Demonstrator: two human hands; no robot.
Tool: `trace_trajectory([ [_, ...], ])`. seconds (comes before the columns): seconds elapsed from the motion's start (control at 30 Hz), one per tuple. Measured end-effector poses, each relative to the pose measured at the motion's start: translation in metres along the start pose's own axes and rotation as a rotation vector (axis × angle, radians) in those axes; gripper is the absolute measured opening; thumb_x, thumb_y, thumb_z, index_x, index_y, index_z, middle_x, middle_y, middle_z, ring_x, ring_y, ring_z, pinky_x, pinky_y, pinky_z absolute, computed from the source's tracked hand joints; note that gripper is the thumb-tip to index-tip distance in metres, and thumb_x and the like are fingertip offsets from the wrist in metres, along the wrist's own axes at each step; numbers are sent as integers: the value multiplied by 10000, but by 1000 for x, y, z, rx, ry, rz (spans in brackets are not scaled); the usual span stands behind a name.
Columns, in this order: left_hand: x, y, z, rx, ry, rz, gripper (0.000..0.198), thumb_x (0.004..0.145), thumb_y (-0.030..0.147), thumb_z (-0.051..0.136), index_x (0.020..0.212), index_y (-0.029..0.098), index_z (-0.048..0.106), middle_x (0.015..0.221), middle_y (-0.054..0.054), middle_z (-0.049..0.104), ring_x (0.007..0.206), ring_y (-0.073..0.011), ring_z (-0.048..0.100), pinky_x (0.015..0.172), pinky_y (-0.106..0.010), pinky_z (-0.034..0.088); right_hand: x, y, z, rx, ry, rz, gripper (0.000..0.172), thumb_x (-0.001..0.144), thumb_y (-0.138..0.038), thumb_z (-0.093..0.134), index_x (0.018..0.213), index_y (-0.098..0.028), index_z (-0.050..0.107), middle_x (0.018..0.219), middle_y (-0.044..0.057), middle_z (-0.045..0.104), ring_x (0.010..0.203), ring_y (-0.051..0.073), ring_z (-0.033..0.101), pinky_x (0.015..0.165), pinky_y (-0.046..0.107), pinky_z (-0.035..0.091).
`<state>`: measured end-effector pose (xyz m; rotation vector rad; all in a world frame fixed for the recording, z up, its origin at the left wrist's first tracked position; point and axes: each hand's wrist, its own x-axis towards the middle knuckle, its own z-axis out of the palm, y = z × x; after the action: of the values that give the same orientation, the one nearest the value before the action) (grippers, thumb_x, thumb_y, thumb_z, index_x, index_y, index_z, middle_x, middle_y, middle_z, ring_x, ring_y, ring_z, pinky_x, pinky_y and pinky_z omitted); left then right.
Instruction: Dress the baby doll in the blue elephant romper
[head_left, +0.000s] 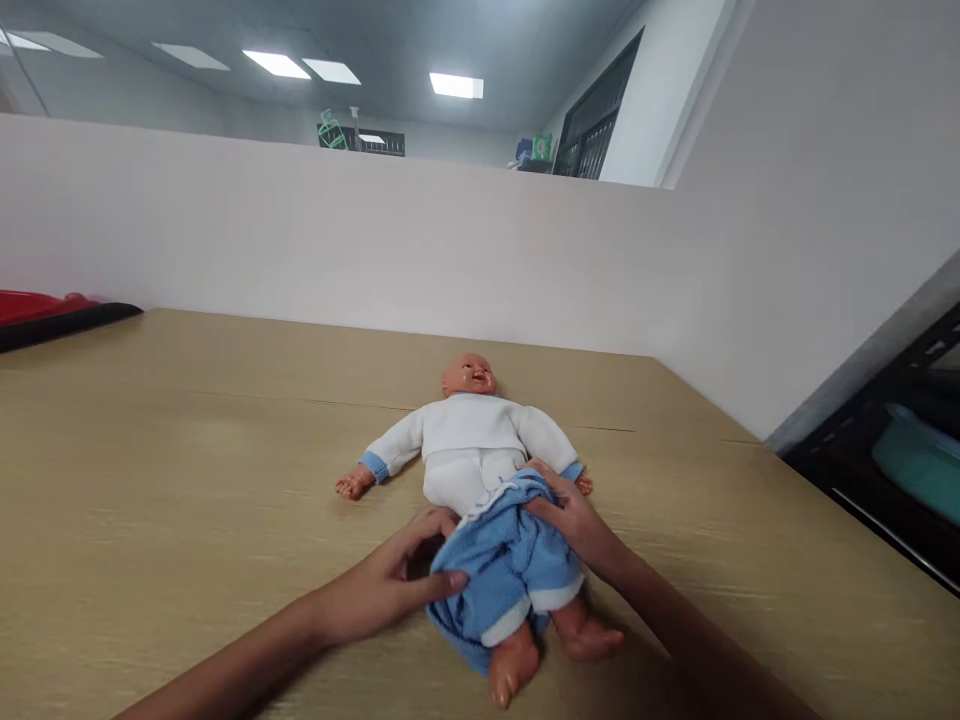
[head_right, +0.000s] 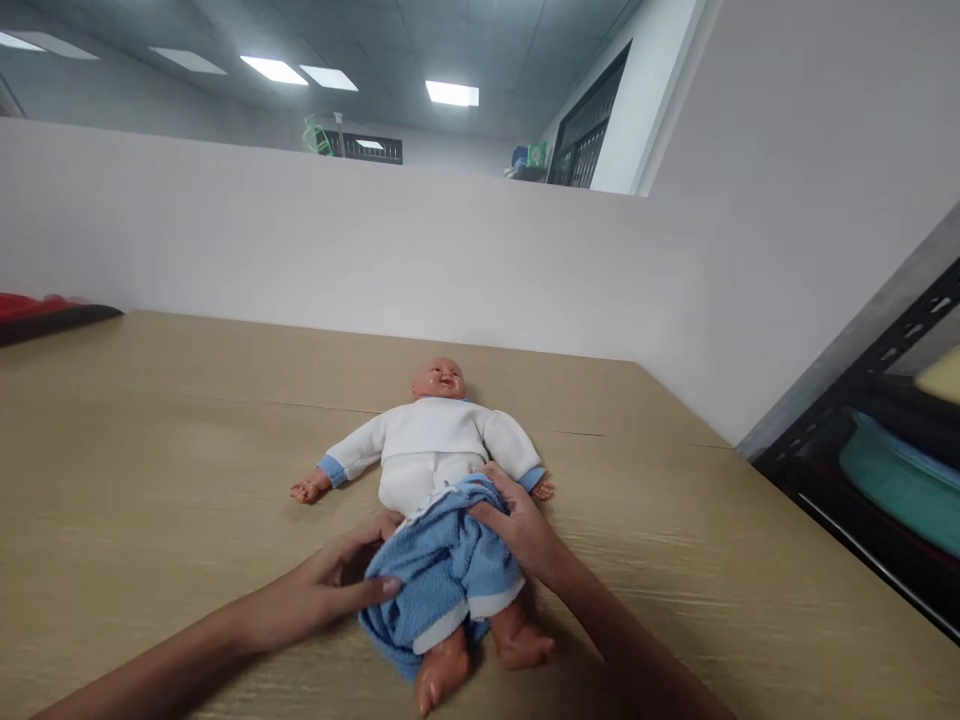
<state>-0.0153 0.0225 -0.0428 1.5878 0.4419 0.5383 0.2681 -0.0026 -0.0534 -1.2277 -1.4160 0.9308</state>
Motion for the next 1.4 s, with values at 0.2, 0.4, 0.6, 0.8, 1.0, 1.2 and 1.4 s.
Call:
trace_trajectory([
  [0.2, 29, -20, -19, -163, 202, -57, 416, 928, 610, 687, 1072, 239, 563, 971, -3, 615, 984, -217, 599, 934, -348, 503, 10, 19, 1, 91, 10, 79, 394, 909, -619, 668, 952, -231, 615, 877, -16, 565, 847, 188, 542, 828, 293, 466],
  [0.4, 37, -25, -41, -170, 241, -55, 520, 820, 687, 770, 995, 215, 640, 977, -18, 642, 946, -225, 610, 905, -347, 501, 5, 20, 5, 121, -9, 55, 370, 882, -580, 720, 913, -227, 615, 837, -20, 507, 808, 180, 496, 773, 288, 435],
  [0.6, 23, -20, -51, -206, 103, -65, 491, 829, 666, 778, 1001, 221, 662, 1007, -42, 629, 975, -238, 600, 886, -353, 513, 0, 13, -1, 116, -36, -26, 357, 916, -580, 686, 1030, -244, 636, 1036, 25, 583, 1033, 222, 569, 946, 313, 467],
  [0.8, 31, -23, -39, -302, 186, -51, 412, 904, 601, 740, 958, 230, 568, 875, 27, 578, 790, -149, 540, 745, -254, 464, 10, 14, 13, 17, 80, 56, 354, 1003, -610, 540, 1053, -261, 570, 906, -7, 566, 871, 198, 544, 811, 289, 471],
  [1.0, 27, -19, -49, -151, 248, -133, 492, 871, 660, 735, 1053, 203, 709, 1056, -54, 712, 1057, -267, 620, 974, -370, 482, 1, 11, 14, 6, 47, 21, 363, 977, -592, 604, 1059, -239, 578, 940, -4, 546, 937, 208, 538, 900, 303, 442],
  [1.2, 28, -11, -56, -212, 270, -279, 529, 838, 670, 746, 1041, 184, 794, 1129, -118, 779, 1172, -358, 625, 1092, -470, 433, -3, 2, 17, 33, -47, 10, 360, 1004, -585, 570, 991, -228, 617, 907, -4, 544, 885, 191, 511, 824, 296, 413],
  [1.4, 29, -9, -58, -340, 96, -299, 610, 905, 766, 585, 821, 190, 768, 762, -36, 679, 776, -231, 584, 794, -346, 473, 4, -6, 28, 12, -2, -186, 138, 1023, -380, 606, 1028, -246, 638, 948, 0, 584, 942, 182, 548, 890, 288, 427],
])
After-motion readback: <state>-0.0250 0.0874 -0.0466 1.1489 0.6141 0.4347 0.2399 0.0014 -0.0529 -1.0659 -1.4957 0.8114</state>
